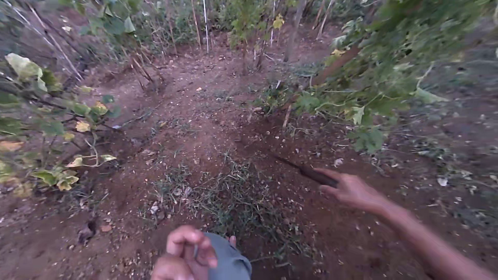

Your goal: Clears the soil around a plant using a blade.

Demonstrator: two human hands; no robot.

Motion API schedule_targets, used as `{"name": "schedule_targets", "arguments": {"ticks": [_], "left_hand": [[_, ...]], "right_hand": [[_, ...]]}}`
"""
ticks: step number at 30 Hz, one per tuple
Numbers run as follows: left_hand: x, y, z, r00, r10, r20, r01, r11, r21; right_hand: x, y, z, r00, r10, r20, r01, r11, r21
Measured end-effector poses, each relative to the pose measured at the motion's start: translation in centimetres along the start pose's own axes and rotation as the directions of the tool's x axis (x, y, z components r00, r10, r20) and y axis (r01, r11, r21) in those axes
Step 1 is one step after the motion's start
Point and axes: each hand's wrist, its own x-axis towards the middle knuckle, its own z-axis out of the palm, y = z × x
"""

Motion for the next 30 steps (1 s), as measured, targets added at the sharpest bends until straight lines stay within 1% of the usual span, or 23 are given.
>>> {"name": "schedule_targets", "arguments": {"ticks": [1,3,5,6,8,10,11,13,14,15,16,17,18,19,20,21,22,23,24,26,27,29,30], "left_hand": [[-0.4,-0.3,0.1,1.000,-0.007,0.014,0.007,1.000,-0.004],[-0.2,-0.7,-0.2,0.999,0.045,0.004,-0.045,0.999,0.011],[0.6,-1.0,-0.5,0.995,0.093,-0.027,-0.094,0.995,-0.045],[0.8,-1.2,-0.6,0.995,0.088,-0.043,-0.092,0.991,-0.102],[1.0,-1.4,-0.6,0.996,0.064,-0.058,-0.075,0.971,-0.227],[0.9,-1.7,-0.4,0.997,0.036,-0.061,-0.053,0.955,-0.293],[0.7,-1.8,-0.2,0.998,0.030,-0.058,-0.046,0.952,-0.303],[0.7,-1.8,-0.1,0.998,0.032,-0.051,-0.046,0.951,-0.305],[0.4,-1.7,-0.1,0.998,0.032,-0.047,-0.044,0.954,-0.297],[0.2,-1.7,-0.1,0.999,0.036,-0.039,-0.046,0.956,-0.289],[0.0,-1.7,0.0,0.999,0.040,-0.037,-0.049,0.956,-0.290],[0.0,-1.7,0.2,0.999,0.040,-0.035,-0.049,0.954,-0.296],[0.0,-1.6,0.3,0.999,0.032,-0.032,-0.040,0.951,-0.305],[-0.1,-1.4,0.5,0.999,0.019,-0.035,-0.029,0.949,-0.312],[-0.4,-1.2,0.6,0.999,0.011,-0.042,-0.024,0.950,-0.311],[-0.5,-1.1,0.5,0.999,0.013,-0.048,-0.027,0.953,-0.300],[-0.5,-1.0,0.3,0.999,0.023,-0.049,-0.036,0.956,-0.290],[-0.3,-1.0,0.1,0.998,0.032,-0.051,-0.045,0.959,-0.280],[-0.1,-1.1,0.0,0.998,0.036,-0.057,-0.050,0.960,-0.276],[0.3,-1.3,-0.3,0.997,0.028,-0.071,-0.047,0.960,-0.277],[0.5,-1.3,-0.4,0.997,0.020,-0.073,-0.040,0.958,-0.283],[0.8,-1.4,-0.4,0.997,0.007,-0.075,-0.028,0.956,-0.291],[0.9,-1.4,-0.4,0.997,0.002,-0.078,-0.025,0.957,-0.289]], "right_hand": [[-2.5,0.1,-2.7,0.998,-0.058,-0.035,0.054,0.993,-0.102],[-6.2,0.0,-6.8,0.985,-0.141,-0.104,0.108,0.956,-0.272],[-7.2,-0.6,-8.1,0.983,-0.137,-0.118,0.089,0.933,-0.349],[-6.3,-1.2,-7.4,0.991,-0.099,-0.090,0.059,0.929,-0.364],[-1.9,-2.0,-3.1,1.000,0.026,0.005,-0.022,0.931,-0.363],[3.3,-1.2,3.9,0.983,0.167,0.078,-0.129,0.927,-0.353],[4.5,-0.4,7.3,0.974,0.214,0.070,-0.181,0.928,-0.325],[3.8,1.0,12.9,0.964,0.260,0.053,-0.233,0.925,-0.300],[2.7,2.0,16.0,0.956,0.281,0.082,-0.248,0.927,-0.281],[1.6,3.3,19.0,0.951,0.289,0.110,-0.261,0.940,-0.221],[1.1,4.5,21.3,0.952,0.283,0.112,-0.273,0.957,-0.097],[1.2,5.4,22.4,0.958,0.276,0.072,-0.282,0.954,0.101],[1.4,5.6,22.5,0.962,0.272,-0.013,-0.250,0.902,0.353],[1.5,5.2,21.6,0.955,0.278,-0.106,-0.173,0.809,0.562],[1.4,4.3,19.4,0.946,0.287,-0.147,-0.131,0.757,0.640],[1.2,3.5,16.4,0.950,0.269,-0.158,-0.128,0.796,0.591],[0.8,2.8,13.1,0.964,0.217,-0.155,-0.124,0.879,0.461],[0.3,2.3,10.0,0.976,0.134,-0.173,-0.079,0.954,0.291],[-0.4,1.7,7.0,0.979,0.039,-0.201,-0.012,0.991,0.131],[-2.3,0.2,2.0,0.964,-0.104,-0.247,0.092,0.994,-0.058],[-3.1,-0.7,0.1,0.958,-0.131,-0.255,0.103,0.988,-0.117],[-3.6,-3.0,-2.3,0.975,-0.091,-0.205,0.049,0.978,-0.203],[-2.9,-4.2,-2.4,0.987,-0.048,-0.155,0.012,0.974,-0.225]]}}
